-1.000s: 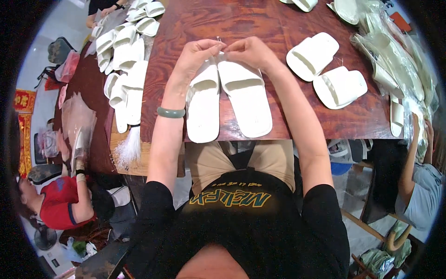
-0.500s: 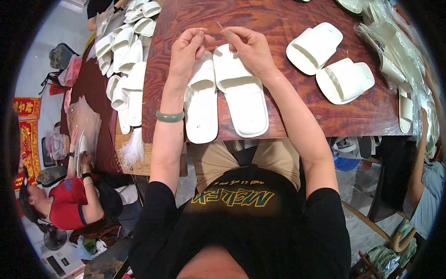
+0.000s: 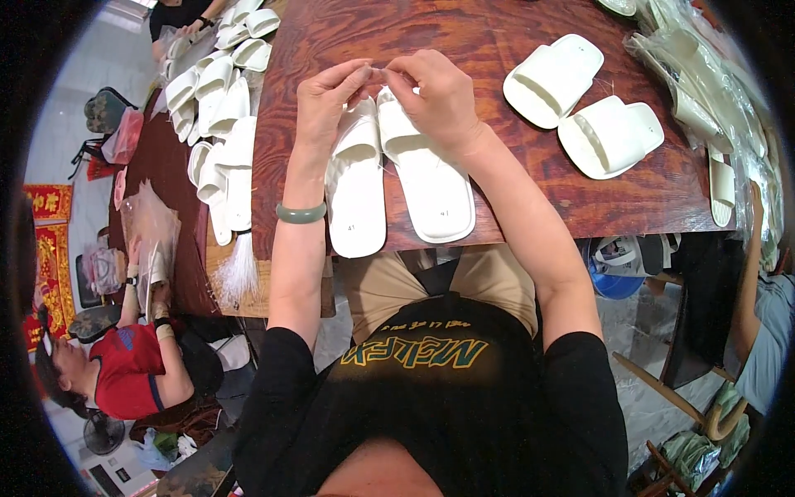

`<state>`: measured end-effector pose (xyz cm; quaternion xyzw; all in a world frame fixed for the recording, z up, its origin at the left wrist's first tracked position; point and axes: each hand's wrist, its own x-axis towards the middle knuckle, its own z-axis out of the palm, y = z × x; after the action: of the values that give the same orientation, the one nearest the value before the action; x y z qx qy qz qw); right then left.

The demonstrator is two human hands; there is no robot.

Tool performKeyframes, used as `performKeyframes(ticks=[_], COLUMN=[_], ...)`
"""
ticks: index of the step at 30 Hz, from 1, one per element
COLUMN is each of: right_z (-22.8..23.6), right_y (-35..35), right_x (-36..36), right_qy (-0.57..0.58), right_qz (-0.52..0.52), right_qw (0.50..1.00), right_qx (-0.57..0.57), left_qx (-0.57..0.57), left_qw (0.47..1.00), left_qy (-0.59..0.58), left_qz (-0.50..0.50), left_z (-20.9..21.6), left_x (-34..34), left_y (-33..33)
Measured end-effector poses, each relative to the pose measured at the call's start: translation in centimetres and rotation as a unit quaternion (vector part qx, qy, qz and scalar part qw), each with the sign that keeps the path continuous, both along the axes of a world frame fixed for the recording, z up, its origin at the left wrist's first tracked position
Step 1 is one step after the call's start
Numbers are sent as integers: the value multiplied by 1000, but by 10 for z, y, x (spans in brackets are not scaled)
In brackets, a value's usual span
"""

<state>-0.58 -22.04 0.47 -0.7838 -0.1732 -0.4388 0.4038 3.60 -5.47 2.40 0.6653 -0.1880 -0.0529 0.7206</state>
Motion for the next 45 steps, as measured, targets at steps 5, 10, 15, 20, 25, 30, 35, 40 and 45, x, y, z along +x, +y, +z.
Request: performKeyframes(ticks=[5, 10, 15, 20, 25, 30, 35, 40, 45], right_z=[-1, 0, 1, 3, 4, 5, 10, 15, 14], right_y=[0, 1, 3, 3, 3, 5, 7, 9, 8], right_x=[0, 0, -2, -2, -3, -4, -8, -9, -9], right_qy=[-21, -20, 19, 10, 9, 35, 73, 54, 67], right_qz=[-31, -34, 25, 29, 17, 13, 23, 40, 34], right_qw=[999, 999, 999, 999, 1000, 999, 996, 997, 996], right_qx=[-22, -19, 44, 16, 9, 32, 40, 37, 37], left_qx=[-7, -59, -87, -75, -86, -88, -35, -98, -72], left_qw=[1000, 997, 992, 993, 992, 990, 996, 989, 991], left_qy=[-2, 16, 51, 43, 60, 57, 17, 63, 56], left_qz=[-12, -57, -74, -77, -71, -92, -81, -88, -103], left_z=[1, 4, 6, 6, 6, 5, 5, 4, 4], left_x=[0, -2, -3, -4, -4, -4, -2, -1, -2], left_y=[0, 0, 2, 3, 2, 2, 4, 5, 7])
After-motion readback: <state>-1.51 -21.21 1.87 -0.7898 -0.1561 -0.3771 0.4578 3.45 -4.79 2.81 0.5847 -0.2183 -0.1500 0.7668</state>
